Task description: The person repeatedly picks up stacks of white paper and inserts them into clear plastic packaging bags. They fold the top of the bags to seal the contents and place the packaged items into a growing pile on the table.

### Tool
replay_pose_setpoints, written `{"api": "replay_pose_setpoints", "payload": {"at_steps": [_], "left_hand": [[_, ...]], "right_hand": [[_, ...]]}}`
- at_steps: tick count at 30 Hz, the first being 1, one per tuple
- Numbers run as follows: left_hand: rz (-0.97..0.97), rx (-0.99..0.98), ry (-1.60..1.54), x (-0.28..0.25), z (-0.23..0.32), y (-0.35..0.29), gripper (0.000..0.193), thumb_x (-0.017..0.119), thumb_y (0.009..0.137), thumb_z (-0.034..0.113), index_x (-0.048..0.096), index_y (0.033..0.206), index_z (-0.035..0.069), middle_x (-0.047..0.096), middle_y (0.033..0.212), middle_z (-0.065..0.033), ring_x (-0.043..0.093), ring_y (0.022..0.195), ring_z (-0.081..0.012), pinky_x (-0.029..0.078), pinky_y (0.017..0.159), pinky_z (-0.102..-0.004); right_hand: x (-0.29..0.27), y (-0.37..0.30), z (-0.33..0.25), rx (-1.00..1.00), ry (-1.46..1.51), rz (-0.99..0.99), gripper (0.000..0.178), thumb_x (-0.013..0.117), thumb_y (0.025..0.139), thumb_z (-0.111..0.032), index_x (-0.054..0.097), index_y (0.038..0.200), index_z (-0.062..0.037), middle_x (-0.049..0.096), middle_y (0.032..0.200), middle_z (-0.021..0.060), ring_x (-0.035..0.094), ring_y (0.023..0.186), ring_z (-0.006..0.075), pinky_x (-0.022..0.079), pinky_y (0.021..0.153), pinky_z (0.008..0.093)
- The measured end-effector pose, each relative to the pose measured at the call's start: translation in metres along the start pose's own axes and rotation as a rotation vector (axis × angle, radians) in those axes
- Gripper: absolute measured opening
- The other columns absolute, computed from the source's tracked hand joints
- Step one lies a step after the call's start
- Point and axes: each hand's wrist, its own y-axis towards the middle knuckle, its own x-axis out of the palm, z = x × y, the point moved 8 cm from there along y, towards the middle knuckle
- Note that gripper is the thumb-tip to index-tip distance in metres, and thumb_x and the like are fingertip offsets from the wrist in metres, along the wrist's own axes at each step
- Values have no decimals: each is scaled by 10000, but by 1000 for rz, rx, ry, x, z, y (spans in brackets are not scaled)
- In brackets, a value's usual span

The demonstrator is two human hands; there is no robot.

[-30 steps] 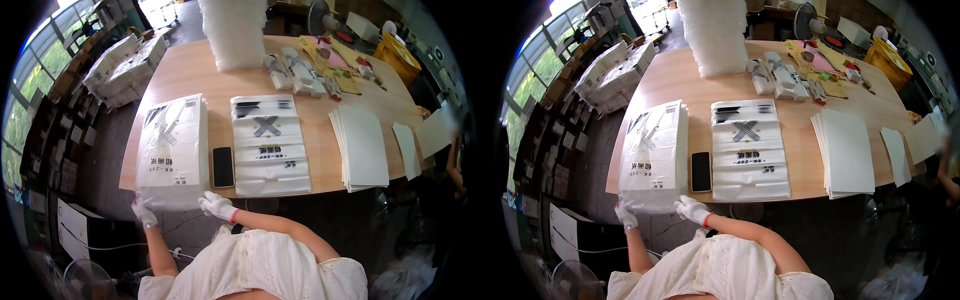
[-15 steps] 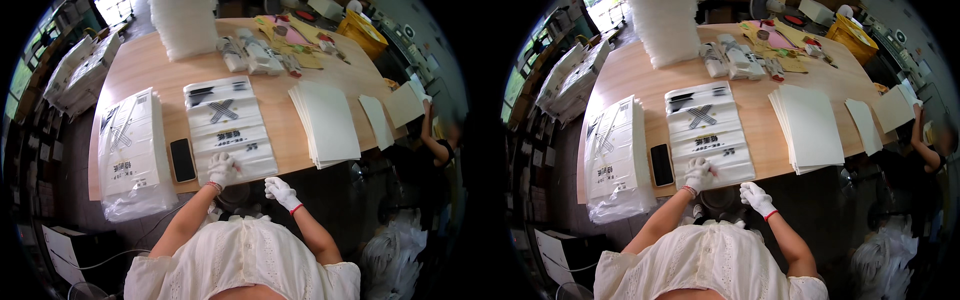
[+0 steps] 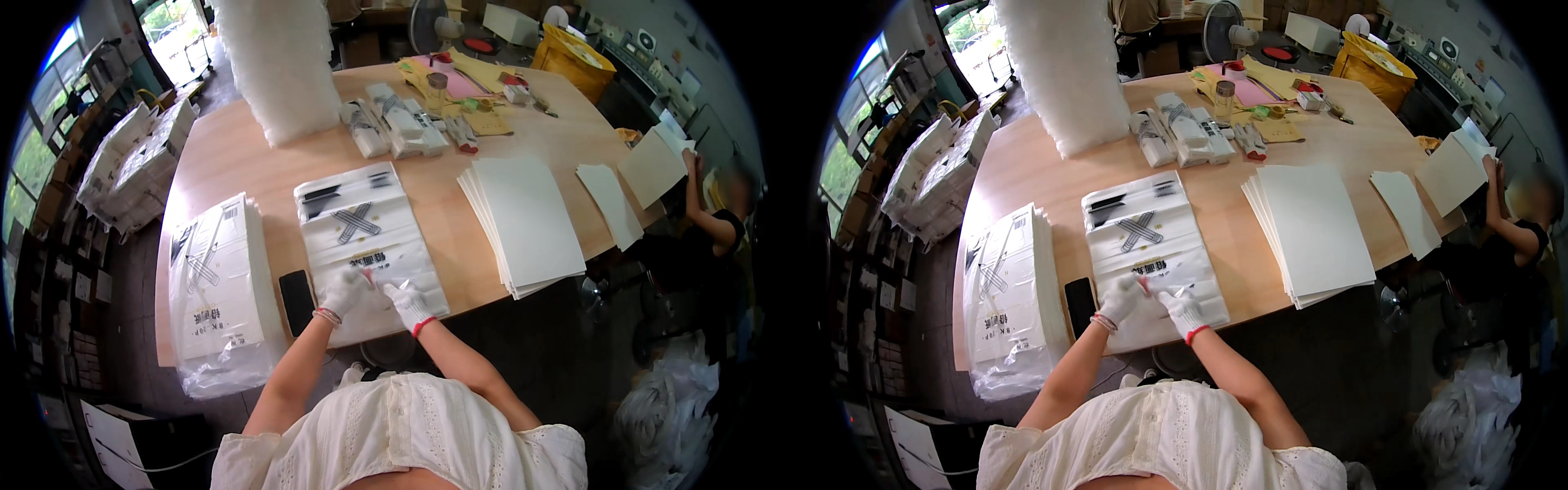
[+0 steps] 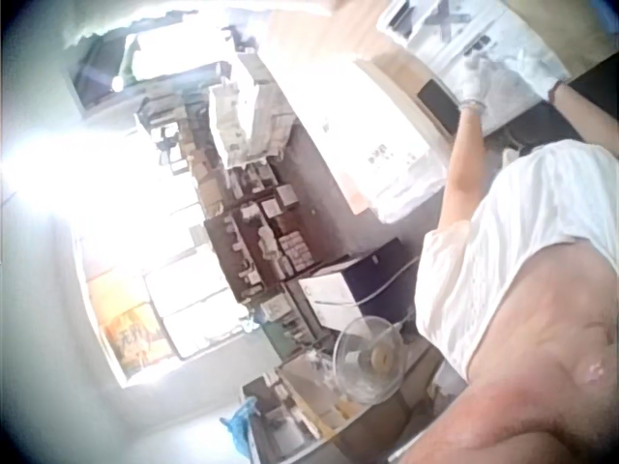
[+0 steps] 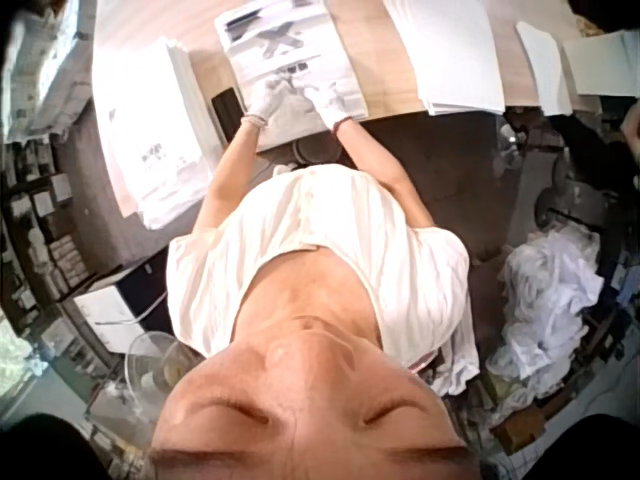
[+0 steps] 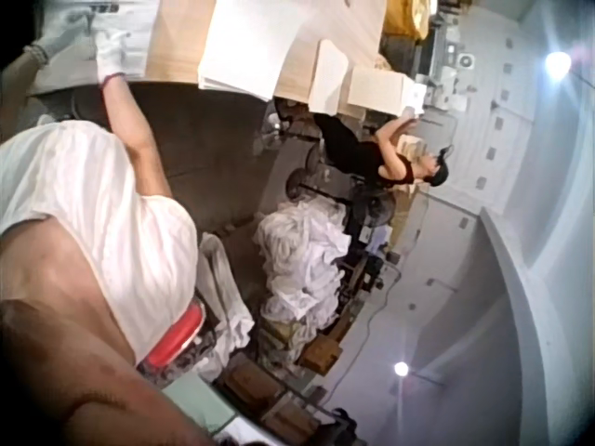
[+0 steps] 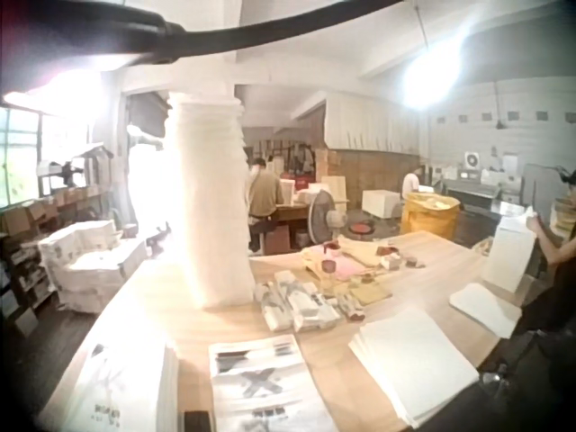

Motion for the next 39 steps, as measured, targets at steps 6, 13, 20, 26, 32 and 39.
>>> {"api": "replay_pose_setpoints", "payload": {"at_steps": [6, 13, 20, 26, 32, 39], "left_hand": [[-19, -225, -1019, -37, -30, 57, 181, 433, 879, 67, 533, 1025, 27, 630, 901, -66, 475, 652, -63, 397, 572, -200], [-282, 100, -533, -48, 130, 44, 371, 445, 847, 8, 436, 1218, 22, 660, 950, -76, 438, 603, -41, 386, 546, -181], [211, 490, 326, -77, 142, 12, 379, 576, 762, 0, 503, 1133, 13, 619, 985, -107, 586, 849, -254, 465, 759, -330], [396, 496, -246, -94, 130, -25, 427, 540, 728, -122, 497, 1133, 5, 599, 1012, -112, 585, 941, -194, 479, 818, -302], [-383, 324, -295, 59, 161, -69, 307, 453, 798, -80, 555, 1067, 24, 619, 920, -48, 589, 895, -135, 472, 734, -251], [-817, -622, -1220, 189, 118, -71, 315, 557, 869, 157, 521, 1166, 57, 577, 1075, -97, 535, 1007, -173, 443, 871, -326]], "right_hand": [[-68, -60, -141, -573, -612, 378, 366, 650, 781, -207, 538, 1065, -6, 549, 969, 185, 524, 916, 364, 418, 825, 453], [18, 31, -100, -237, -605, 86, 196, 531, 812, -57, 551, 1007, -44, 572, 990, 176, 543, 963, 332, 418, 866, 398], [-109, -46, -126, -472, -448, -32, 219, 519, 800, -70, 566, 1012, -41, 584, 1017, 179, 549, 993, 340, 442, 848, 399], [-310, -53, -46, -102, -994, 269, 912, 719, 734, -349, 182, 1417, -72, 539, 1234, 142, 493, 1163, 301, 374, 997, 376], [-353, -28, -47, -77, -363, 200, 418, 629, 839, -290, 524, 1167, -54, 623, 1091, 138, 602, 982, 291, 484, 814, 355], [-202, -126, -155, -604, -767, -129, 59, 600, 811, -151, 625, 847, -112, 623, 838, 102, 601, 840, 289, 474, 761, 379]]}}
